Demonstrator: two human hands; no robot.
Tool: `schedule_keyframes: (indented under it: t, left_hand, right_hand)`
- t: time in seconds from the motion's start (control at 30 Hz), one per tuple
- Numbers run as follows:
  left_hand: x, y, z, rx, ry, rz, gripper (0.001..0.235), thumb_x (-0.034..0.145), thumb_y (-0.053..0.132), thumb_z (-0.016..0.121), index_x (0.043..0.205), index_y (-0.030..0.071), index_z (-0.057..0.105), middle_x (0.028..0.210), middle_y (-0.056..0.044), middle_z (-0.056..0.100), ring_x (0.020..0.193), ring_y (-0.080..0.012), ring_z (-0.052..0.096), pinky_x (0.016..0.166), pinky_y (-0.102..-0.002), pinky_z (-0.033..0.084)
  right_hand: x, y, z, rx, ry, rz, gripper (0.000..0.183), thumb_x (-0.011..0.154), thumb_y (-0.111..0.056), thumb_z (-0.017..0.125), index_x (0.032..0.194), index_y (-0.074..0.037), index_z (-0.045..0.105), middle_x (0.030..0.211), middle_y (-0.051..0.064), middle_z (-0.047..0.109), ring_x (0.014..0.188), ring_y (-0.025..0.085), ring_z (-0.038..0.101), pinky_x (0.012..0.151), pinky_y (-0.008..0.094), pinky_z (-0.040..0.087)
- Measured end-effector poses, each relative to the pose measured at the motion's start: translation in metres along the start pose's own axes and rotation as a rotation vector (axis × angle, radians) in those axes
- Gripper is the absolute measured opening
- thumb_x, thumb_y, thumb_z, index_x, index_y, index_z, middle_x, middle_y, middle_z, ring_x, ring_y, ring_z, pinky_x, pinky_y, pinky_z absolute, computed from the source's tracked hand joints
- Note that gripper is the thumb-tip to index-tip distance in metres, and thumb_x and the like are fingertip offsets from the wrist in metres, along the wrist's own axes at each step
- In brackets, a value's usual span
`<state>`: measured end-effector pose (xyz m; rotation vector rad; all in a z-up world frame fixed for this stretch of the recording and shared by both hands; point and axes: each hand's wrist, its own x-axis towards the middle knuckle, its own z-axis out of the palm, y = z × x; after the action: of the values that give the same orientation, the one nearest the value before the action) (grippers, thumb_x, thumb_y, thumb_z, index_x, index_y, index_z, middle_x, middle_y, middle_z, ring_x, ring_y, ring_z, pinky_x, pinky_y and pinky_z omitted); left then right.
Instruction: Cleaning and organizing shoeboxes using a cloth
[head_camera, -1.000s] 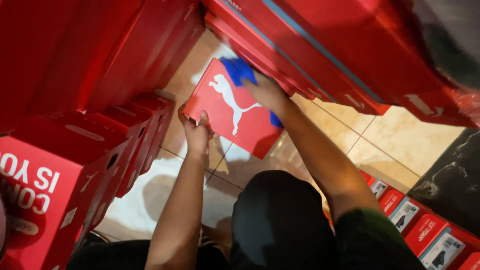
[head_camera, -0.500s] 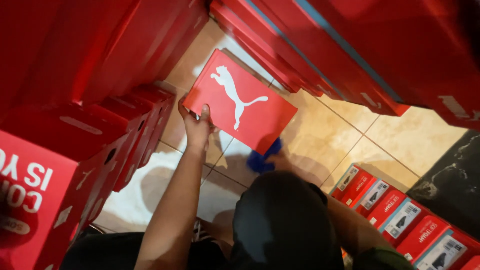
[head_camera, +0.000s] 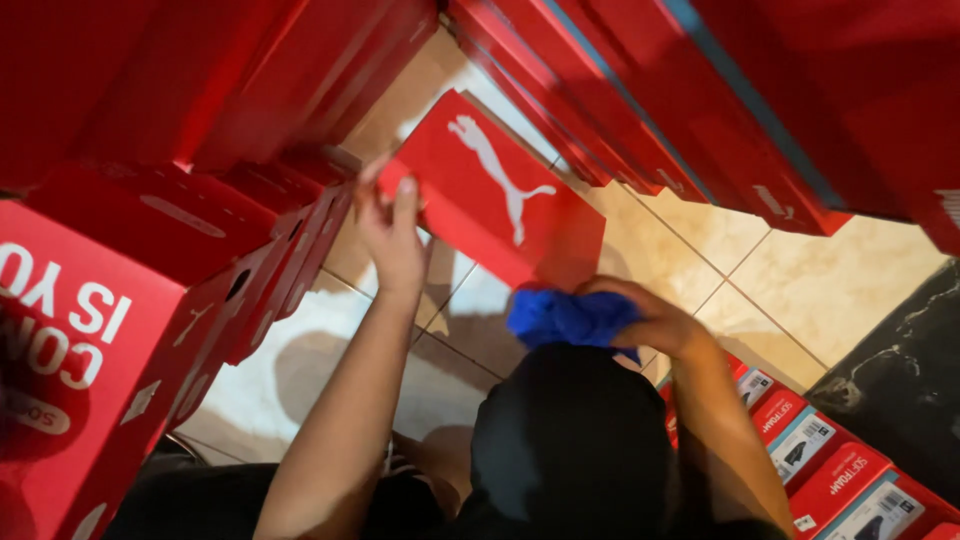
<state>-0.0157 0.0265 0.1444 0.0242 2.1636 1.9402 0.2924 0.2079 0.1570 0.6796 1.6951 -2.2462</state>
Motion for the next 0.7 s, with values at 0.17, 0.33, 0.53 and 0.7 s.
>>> schedule_keyframes:
  t: [0.17,0.33,0.53,0.7]
  left_hand:
    - [0.022,0.046,0.026,-0.698,-0.475,-0.117,0.073,0.107,0.003,0.059,0.167,0.016,0.019,0.114,-0.011,0.07,0.096,-0.0193,0.064,0.095,-0.034,0.056]
    - [0.004,0.058,0.051,-0.693,-0.804,-0.032,0.096,0.095,0.042,0.065,0.168,0.025,0.005,0.173,-0.015,0.019,0.146,-0.0409,0.044,0.113,-0.053,0.043]
    - [-0.055,0.003,0.072,-0.463,-0.595,-0.075,0.062,0.072,0.013,0.095,0.128,0.009,0.07,0.122,-0.013,0.073,0.115,-0.023,0.069,0.102,-0.046,0.054]
    - [-0.021,0.034,0.081,-0.279,0.051,-0.183,0.05,0.084,0.01,0.083,0.13,0.005,0.064,0.121,-0.018,0.07,0.115,-0.0265,0.067,0.104,-0.046,0.05]
  right_hand:
    - [-0.036,-0.107,0.027,-0.575,0.439,-0.513,0.061,0.062,-0.01,0.084,0.118,-0.004,0.06,0.131,0.023,0.063,0.113,0.036,0.067,0.1,0.043,0.056]
    - [0.019,-0.147,0.076,-0.785,0.692,-0.626,0.064,0.076,-0.003,0.084,0.129,-0.005,0.05,0.141,0.023,0.054,0.121,0.039,0.06,0.104,0.047,0.052]
    - [0.076,-0.171,0.081,-0.772,0.356,-0.637,0.063,0.092,-0.005,0.068,0.151,-0.002,0.046,0.152,0.029,0.046,0.142,0.052,0.045,0.116,0.062,0.037]
    - [0.065,-0.18,0.055,-1.382,0.613,-0.776,0.046,0.084,-0.002,0.079,0.128,-0.011,0.077,0.14,0.019,0.058,0.118,0.04,0.056,0.104,0.052,0.047]
